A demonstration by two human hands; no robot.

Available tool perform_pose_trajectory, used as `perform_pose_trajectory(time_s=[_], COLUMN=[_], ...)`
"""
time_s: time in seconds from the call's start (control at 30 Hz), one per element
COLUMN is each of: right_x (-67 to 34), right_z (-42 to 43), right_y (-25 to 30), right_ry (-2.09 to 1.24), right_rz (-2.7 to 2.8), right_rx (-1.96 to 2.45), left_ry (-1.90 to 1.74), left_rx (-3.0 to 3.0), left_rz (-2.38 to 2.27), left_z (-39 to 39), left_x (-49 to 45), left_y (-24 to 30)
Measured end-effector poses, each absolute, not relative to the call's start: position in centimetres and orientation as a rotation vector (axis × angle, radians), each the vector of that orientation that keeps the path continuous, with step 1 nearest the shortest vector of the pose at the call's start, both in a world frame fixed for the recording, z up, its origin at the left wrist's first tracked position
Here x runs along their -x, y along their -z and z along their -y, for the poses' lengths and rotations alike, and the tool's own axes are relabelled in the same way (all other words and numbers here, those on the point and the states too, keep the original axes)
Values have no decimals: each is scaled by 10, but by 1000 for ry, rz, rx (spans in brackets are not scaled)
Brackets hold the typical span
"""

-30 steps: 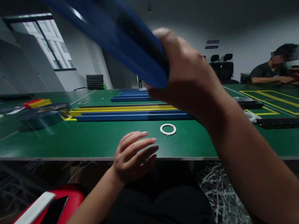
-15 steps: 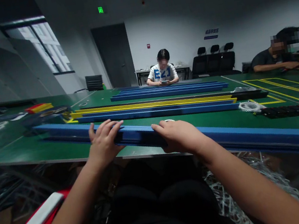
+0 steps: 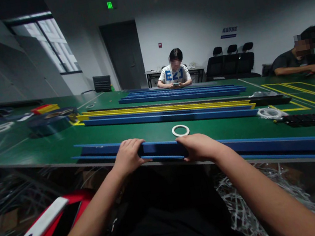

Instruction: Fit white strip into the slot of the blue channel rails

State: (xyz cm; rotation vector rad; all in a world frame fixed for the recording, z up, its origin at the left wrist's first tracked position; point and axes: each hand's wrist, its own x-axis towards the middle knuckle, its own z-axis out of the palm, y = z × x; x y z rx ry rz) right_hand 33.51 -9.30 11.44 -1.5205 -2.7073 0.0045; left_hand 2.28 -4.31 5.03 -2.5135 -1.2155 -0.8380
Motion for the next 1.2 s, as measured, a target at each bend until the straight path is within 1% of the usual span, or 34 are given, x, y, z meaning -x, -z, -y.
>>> perform_pose_trajectory(time_s=[0.23, 0.37, 0.53, 0.77, 0.87, 1.0, 1.07, 1.13, 1.2], right_x=[-357, -366, -380, -382, -351, -301, -287, -282, -287], right_z=[67, 57, 56, 50, 47, 54, 61, 66, 70], right_y=[-89, -79, -76, -78, -75, -62, -53, -47, -43], right_ry=[-339, -462, -527, -501, -385, 76, 285, 388, 419], right_rz=[2663, 2613, 2520, 2511, 2488, 2283, 2144, 2055, 2016], right_rx=[1573, 1627, 1677, 1763, 1813, 2044, 2079, 2054, 2019], left_ry=[750, 707, 714, 680, 674, 638, 636, 673, 726], left_rx=[2600, 2630, 2632, 2676, 2693, 2707, 2726, 2765, 2809], left_rz=[1236, 1242, 1261, 1278, 1272, 1260, 1234, 1155, 1050], left_z=[33, 28, 22, 15, 17, 24, 26, 28, 30], left_x=[-35, -46, -63, -95, -115, -136, -141, -140, -134], left_y=[-38, -33, -32, -31, -31, -31, -32, -33, -35])
